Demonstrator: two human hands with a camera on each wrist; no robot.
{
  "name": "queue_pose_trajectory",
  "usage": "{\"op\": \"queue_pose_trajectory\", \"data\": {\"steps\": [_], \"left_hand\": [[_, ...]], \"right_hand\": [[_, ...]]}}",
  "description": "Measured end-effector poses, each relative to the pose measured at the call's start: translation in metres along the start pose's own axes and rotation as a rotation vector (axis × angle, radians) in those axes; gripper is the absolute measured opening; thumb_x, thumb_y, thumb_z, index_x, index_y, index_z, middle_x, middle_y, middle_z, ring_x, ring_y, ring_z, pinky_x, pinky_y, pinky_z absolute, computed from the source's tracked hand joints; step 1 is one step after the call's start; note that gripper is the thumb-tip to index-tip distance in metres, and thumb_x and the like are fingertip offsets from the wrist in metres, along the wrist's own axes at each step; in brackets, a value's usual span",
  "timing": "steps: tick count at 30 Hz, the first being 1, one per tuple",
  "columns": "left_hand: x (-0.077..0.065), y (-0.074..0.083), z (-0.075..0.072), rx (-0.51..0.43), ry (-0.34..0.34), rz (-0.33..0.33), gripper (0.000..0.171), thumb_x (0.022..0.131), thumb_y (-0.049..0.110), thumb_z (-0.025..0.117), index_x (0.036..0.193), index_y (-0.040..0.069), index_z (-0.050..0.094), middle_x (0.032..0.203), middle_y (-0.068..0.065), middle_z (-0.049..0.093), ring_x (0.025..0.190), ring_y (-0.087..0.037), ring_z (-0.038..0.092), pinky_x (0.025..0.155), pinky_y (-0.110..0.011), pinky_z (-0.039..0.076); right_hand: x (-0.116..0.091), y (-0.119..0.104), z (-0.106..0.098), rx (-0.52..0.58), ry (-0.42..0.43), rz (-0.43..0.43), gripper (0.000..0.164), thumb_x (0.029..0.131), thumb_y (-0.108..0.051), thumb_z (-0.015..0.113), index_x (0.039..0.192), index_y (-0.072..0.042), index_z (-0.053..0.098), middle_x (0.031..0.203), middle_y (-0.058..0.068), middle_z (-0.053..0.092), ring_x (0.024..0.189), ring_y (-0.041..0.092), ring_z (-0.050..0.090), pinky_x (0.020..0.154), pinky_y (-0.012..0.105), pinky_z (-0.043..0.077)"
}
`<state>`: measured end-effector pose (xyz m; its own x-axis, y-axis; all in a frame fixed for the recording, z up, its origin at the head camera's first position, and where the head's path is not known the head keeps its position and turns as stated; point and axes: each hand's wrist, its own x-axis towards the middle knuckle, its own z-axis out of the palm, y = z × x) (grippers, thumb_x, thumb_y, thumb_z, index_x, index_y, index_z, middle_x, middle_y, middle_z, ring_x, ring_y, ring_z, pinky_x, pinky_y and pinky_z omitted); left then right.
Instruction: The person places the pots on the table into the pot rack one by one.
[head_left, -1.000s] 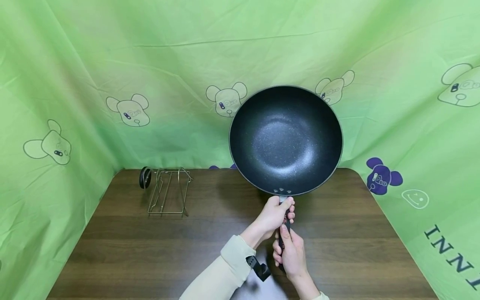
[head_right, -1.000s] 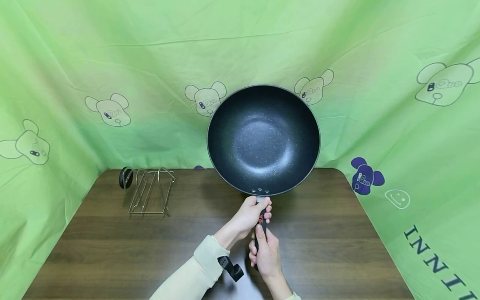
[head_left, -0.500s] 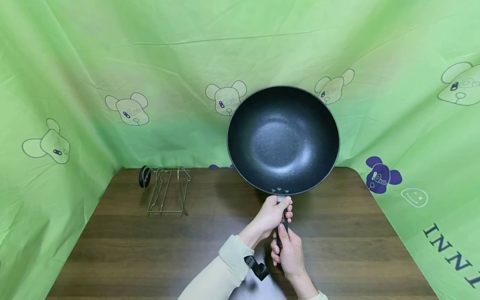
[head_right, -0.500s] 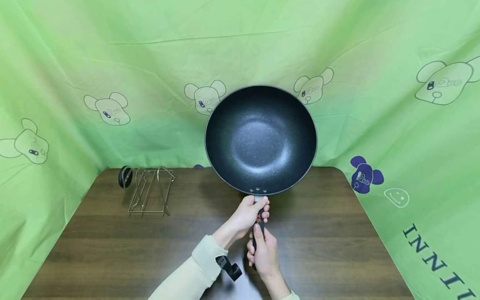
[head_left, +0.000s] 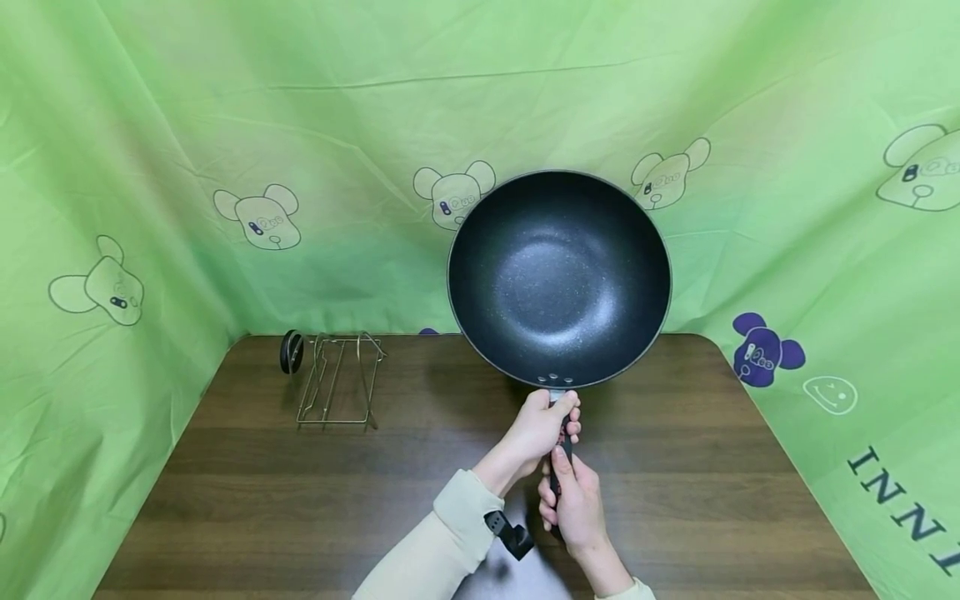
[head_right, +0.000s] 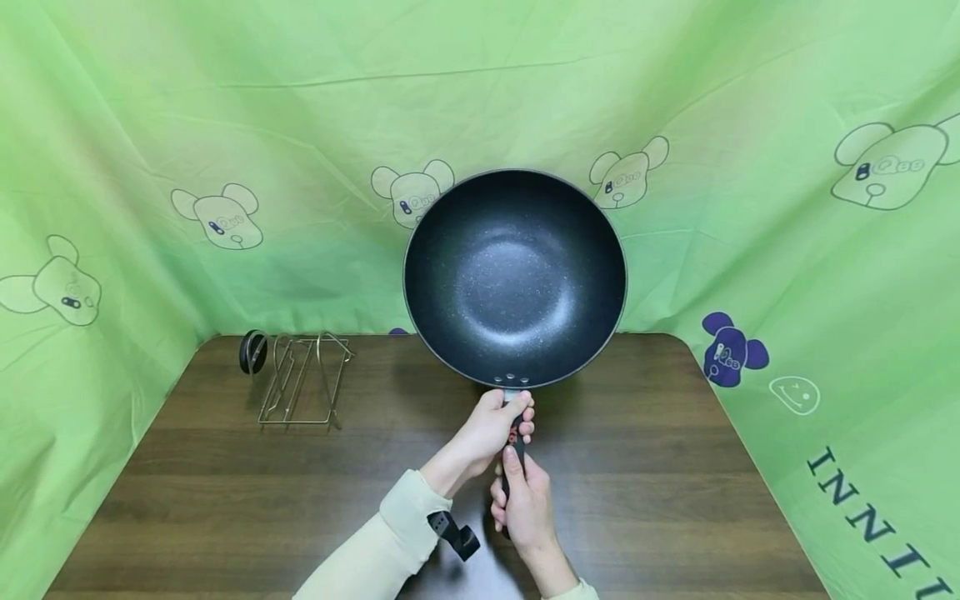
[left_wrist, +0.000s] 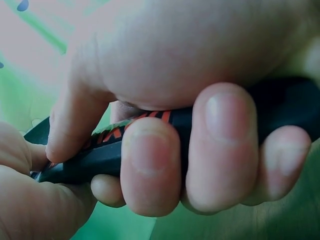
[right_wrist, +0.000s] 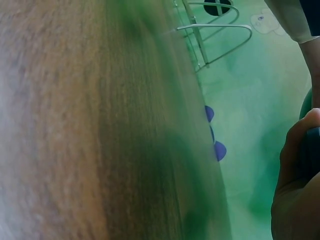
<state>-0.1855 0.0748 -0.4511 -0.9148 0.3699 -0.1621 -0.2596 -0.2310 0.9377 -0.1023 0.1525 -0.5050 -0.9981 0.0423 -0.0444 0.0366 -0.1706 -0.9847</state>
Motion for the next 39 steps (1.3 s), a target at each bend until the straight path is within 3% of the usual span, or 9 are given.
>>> {"op": "queue_pose_trajectory", "data": {"steps": [29,39], "left_hand": [[-0.001,-0.003,-0.007,-0.057,0.003,0.006,0.025,0.108,0.017,0.048,0.085,0.01,0.054,0.068,0.0,0.048,0.057,-0.01,0.047,0.058,-0.022,0.044],[-0.004,0.0,-0.011,-0.037,0.031,-0.005,0.025,0.108,0.018,0.048,0.085,0.01,0.053,0.067,0.001,0.049,0.057,-0.01,0.049,0.057,-0.021,0.044]], "right_hand": [[0.0,0.001,0.007,-0.003,-0.018,0.001,0.047,0.111,-0.034,0.038,0.092,0.009,0.042,0.051,-0.003,0.038,0.034,0.007,0.035,0.029,0.028,0.036],[0.0,0.001,0.009,0.013,-0.036,0.009,0.052,0.111,-0.033,0.039,0.094,0.016,0.04,0.051,-0.004,0.038,0.034,0.006,0.035,0.029,0.027,0.036]]}}
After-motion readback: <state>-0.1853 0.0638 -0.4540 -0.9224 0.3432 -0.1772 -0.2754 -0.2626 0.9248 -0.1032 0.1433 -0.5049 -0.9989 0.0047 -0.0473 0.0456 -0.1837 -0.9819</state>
